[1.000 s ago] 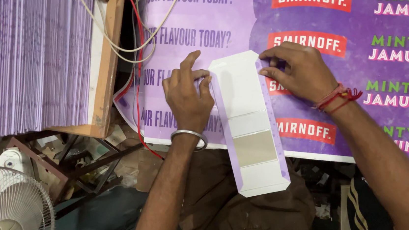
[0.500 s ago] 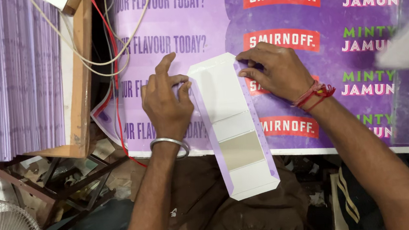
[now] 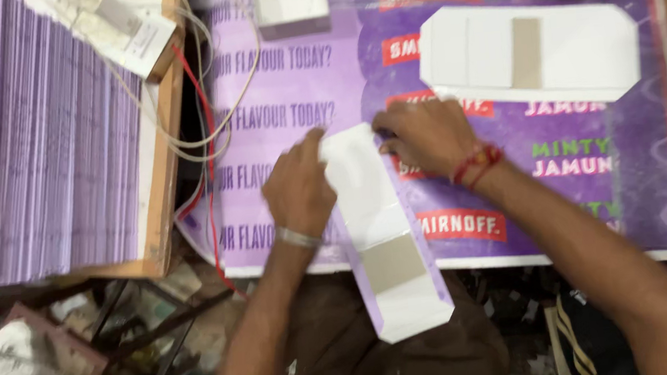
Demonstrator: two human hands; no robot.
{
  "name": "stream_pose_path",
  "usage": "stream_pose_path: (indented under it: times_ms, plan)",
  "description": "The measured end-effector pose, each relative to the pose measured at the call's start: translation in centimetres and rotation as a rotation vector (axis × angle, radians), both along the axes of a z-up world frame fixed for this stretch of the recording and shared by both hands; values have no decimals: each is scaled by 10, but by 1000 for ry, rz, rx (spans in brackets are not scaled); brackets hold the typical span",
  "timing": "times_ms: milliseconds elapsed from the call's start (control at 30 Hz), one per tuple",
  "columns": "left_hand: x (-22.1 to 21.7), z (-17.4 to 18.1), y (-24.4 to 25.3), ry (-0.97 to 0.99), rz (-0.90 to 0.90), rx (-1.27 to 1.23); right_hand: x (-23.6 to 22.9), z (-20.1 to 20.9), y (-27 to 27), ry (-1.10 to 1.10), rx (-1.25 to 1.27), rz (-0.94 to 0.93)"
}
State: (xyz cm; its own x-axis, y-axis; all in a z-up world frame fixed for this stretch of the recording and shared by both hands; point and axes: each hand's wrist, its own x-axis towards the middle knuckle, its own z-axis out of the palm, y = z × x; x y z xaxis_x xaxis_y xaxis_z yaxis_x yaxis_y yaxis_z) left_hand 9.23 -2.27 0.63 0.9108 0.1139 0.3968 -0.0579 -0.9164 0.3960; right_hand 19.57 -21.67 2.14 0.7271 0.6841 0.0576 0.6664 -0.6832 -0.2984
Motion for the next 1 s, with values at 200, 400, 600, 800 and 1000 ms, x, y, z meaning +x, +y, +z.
stream_pose_path:
  times_ms: [200, 400, 600, 800, 1000]
  plan:
    - [-49, -12, -38, 106, 228, -363, -59, -49, -37, -113, 269, -264]
    - [-2, -33, -19, 455, 31, -935, -59, -45, -36, -116, 346, -287]
    - [12, -38, 6, 558, -277, -756, -19, -28, -43, 408, 325, -196]
    - [47, -15, 24, 661, -340, -533, 16, -18, -26, 382, 59, -12]
    - [27, -10, 31, 269, -473, -174, -7, -30, -32, 132, 191, 41]
